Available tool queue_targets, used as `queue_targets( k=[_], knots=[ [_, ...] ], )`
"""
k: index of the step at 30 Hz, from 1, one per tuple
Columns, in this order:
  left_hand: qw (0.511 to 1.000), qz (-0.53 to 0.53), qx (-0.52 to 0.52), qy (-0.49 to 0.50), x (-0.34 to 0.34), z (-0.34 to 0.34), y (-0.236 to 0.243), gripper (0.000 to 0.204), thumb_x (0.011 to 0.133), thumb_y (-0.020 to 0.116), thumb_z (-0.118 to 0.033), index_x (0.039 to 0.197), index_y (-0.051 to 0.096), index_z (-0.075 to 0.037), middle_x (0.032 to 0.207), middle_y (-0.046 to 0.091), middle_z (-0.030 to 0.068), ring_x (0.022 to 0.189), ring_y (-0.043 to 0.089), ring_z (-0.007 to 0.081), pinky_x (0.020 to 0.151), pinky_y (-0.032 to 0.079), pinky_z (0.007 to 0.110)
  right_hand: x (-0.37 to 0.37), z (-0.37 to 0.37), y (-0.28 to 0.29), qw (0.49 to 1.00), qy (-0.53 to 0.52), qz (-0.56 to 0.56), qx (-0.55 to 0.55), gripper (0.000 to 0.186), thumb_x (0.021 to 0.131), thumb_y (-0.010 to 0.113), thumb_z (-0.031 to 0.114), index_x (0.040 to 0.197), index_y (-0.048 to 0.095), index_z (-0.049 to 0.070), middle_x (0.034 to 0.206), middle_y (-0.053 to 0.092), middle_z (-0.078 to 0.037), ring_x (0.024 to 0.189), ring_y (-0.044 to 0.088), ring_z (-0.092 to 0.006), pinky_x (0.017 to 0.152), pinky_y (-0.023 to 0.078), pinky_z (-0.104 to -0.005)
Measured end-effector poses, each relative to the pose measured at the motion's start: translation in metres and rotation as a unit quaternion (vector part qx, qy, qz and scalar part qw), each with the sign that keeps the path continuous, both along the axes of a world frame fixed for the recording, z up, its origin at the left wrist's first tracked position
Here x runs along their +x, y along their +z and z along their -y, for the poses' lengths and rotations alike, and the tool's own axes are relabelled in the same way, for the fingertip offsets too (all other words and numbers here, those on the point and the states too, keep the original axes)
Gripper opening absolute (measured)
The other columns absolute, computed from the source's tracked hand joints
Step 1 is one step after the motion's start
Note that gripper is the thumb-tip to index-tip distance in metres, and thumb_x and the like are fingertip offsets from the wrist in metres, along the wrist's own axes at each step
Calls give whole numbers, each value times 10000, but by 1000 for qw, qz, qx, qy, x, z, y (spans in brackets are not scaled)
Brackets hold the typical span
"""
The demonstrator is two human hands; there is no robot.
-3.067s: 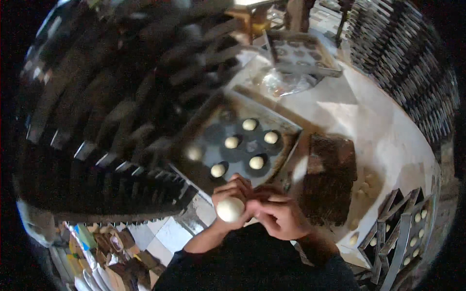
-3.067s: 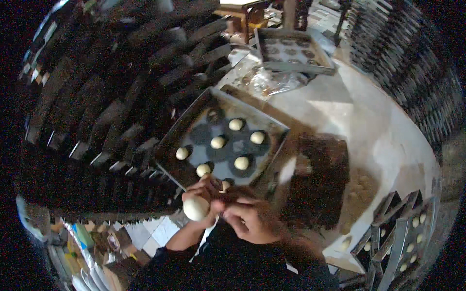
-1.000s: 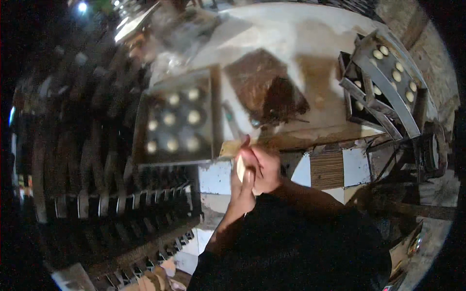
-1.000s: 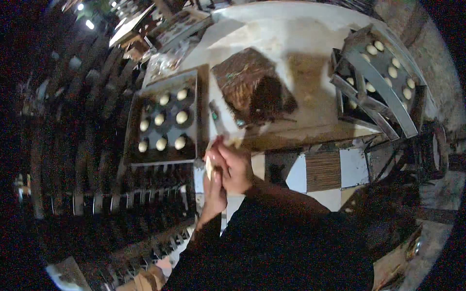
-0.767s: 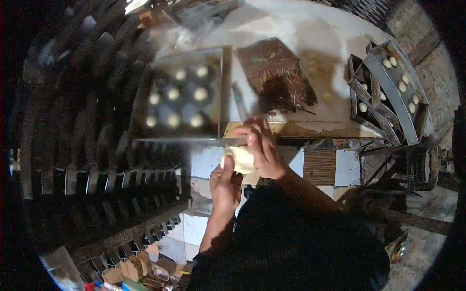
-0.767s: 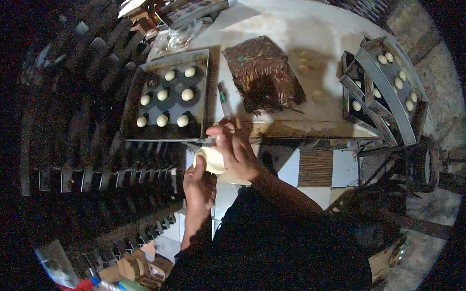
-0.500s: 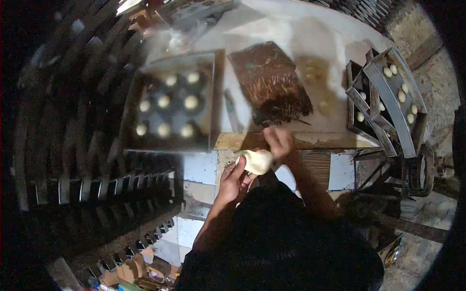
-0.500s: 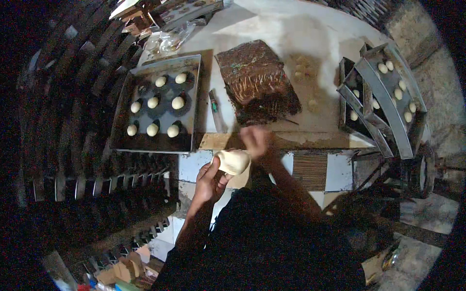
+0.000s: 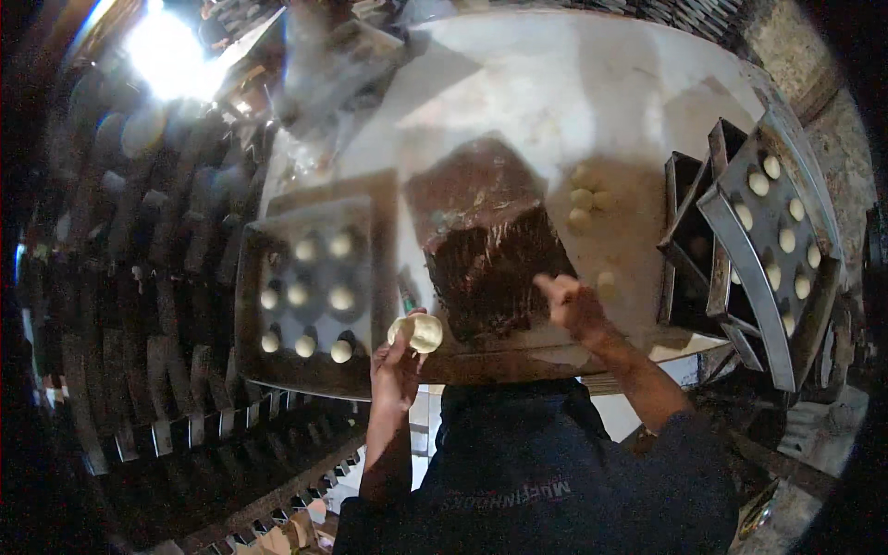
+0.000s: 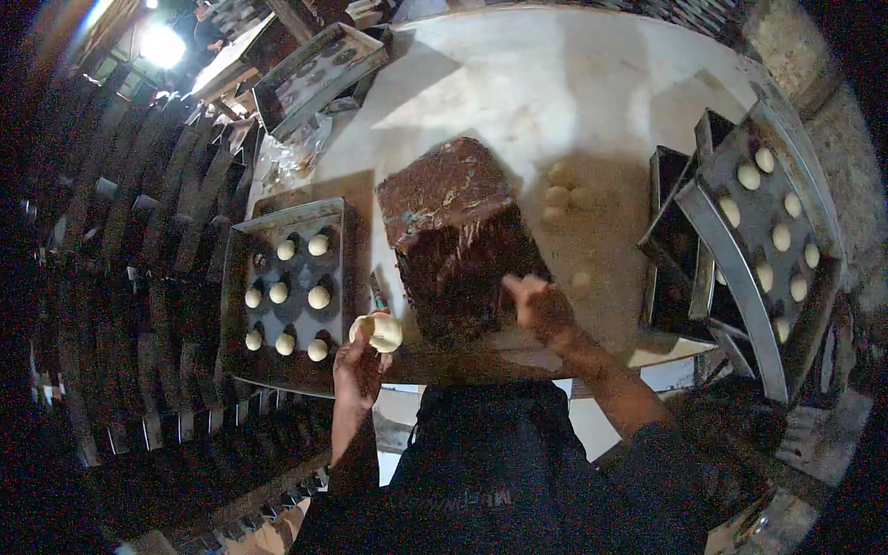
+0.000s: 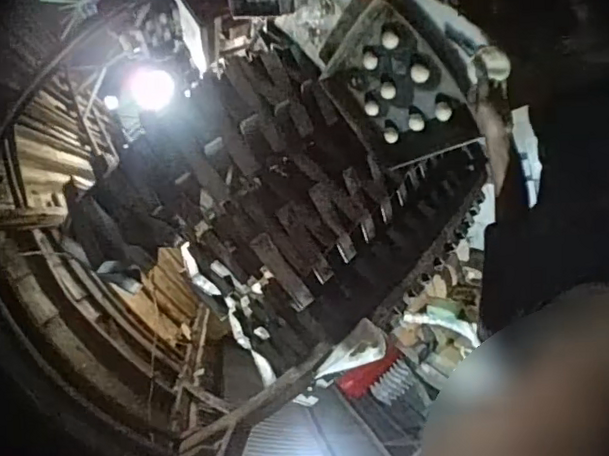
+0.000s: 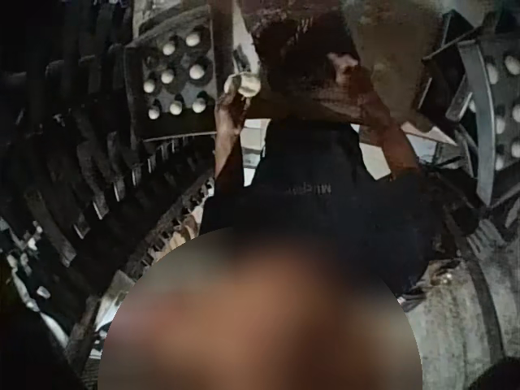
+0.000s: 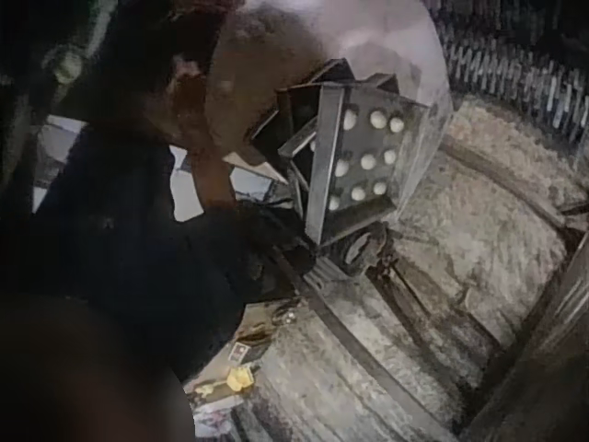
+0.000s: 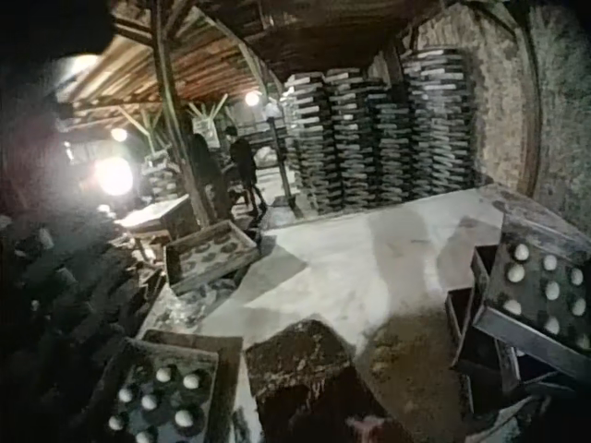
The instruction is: Filling small dough balls with chocolate paste and arranging them on a tray, then checking dough in a mixer.
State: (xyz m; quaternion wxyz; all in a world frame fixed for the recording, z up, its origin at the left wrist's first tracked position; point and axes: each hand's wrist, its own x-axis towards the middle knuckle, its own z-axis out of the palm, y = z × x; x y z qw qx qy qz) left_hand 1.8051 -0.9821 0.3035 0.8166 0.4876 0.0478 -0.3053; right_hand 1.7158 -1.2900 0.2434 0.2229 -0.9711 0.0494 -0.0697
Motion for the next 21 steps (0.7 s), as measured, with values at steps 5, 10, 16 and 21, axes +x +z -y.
queue_targets(
  k=[5,10,16,21],
  knots=[
    [999,-24,8,37,10,37,8,490,954,499,-262,1375,393,-35,1233,555,118,1112,545,215,960,437,367,44,60,-21,986,-159,19,-40,308,836,477,43,1104,627,48,800,602,-206,683,625,-362,612,527,-430],
    [1000,-7,-5,-14,28,69,-2,562,945,492,-341,1369,370,8,1243,525,138,1130,525,244,986,411,382,53,80,18,992,-29,-118,45,330,810,499,40,1115,617,7,838,628,-240,792,645,-370,706,534,-411],
    [998,-53,-7,-17,30,125,-19,501,960,471,-304,1318,389,36,1261,496,166,1168,501,267,985,423,385,23,57,-11,908,65,61,410,395,783,590,65,1178,607,69,796,633,-151,773,647,-303,672,520,-334],
    [979,-152,-124,-51,28,125,-29,478,966,471,-277,1294,405,64,1257,509,157,1135,529,240,931,463,338,-4,8,-16,969,76,88,216,517,755,549,15,1265,546,99,770,536,-107,655,587,-277,616,509,-353]
  ],
)
